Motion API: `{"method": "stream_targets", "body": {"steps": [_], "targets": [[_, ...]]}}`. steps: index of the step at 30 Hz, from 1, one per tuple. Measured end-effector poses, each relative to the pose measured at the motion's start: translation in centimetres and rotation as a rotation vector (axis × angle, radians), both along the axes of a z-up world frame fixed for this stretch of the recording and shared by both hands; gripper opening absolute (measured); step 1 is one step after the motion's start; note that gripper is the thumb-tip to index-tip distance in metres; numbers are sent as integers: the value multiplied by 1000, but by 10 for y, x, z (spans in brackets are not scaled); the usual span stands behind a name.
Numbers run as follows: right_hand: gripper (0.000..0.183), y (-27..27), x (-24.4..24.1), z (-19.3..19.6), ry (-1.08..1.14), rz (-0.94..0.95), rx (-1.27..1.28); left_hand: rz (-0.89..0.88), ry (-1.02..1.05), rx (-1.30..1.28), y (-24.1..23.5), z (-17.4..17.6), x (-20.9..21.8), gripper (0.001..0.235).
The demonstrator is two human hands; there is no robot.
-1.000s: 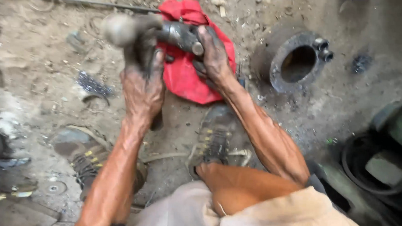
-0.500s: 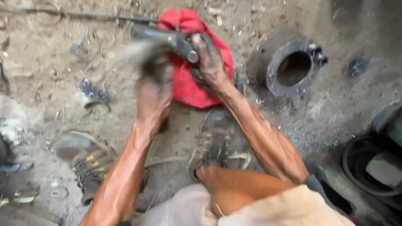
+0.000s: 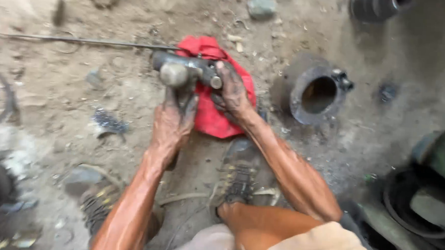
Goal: Cleaning grease and debris from a universal joint using a wire and then using a hammer to disassemble it on a workshop floor.
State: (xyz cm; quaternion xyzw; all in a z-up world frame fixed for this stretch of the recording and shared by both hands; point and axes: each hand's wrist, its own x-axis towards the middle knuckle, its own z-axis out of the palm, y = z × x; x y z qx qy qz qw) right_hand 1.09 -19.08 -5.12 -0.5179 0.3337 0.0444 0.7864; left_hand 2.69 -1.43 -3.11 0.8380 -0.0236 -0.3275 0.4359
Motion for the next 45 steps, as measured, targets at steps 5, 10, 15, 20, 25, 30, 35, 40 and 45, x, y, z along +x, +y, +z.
{"method": "stream_targets", "body": {"steps": [5, 10, 15, 20, 25, 30, 35, 40, 45], "targets": [[36, 23, -31, -4, 99, -11, -16, 209, -41, 15, 9, 65, -3, 55], [35, 29, -51, -15, 122, -24, -19, 43, 16, 92, 19, 31, -22, 50], [34, 22, -40, -18, 113, -76, -16, 105, 7, 15, 11, 53, -8, 50], [33, 25, -32, -13, 169, -154, 89, 12, 52, 113, 0, 19, -16, 61], [35, 23, -25, -12, 104, -122, 120, 17, 10, 33, 7, 35, -13, 60], [35, 22, -42, -1, 161, -123, 116, 362, -124, 88, 0, 14, -32, 60], [34, 5, -50, -39, 252, 7, -271, -84, 147, 193, 0, 15, -12, 61], [43, 14, -24, 8, 134, -20, 59, 70, 34, -6, -8, 23, -14, 56], [38, 20, -33, 2, 185, -99, 91, -102, 133, 149, 7, 21, -12, 57]]}}
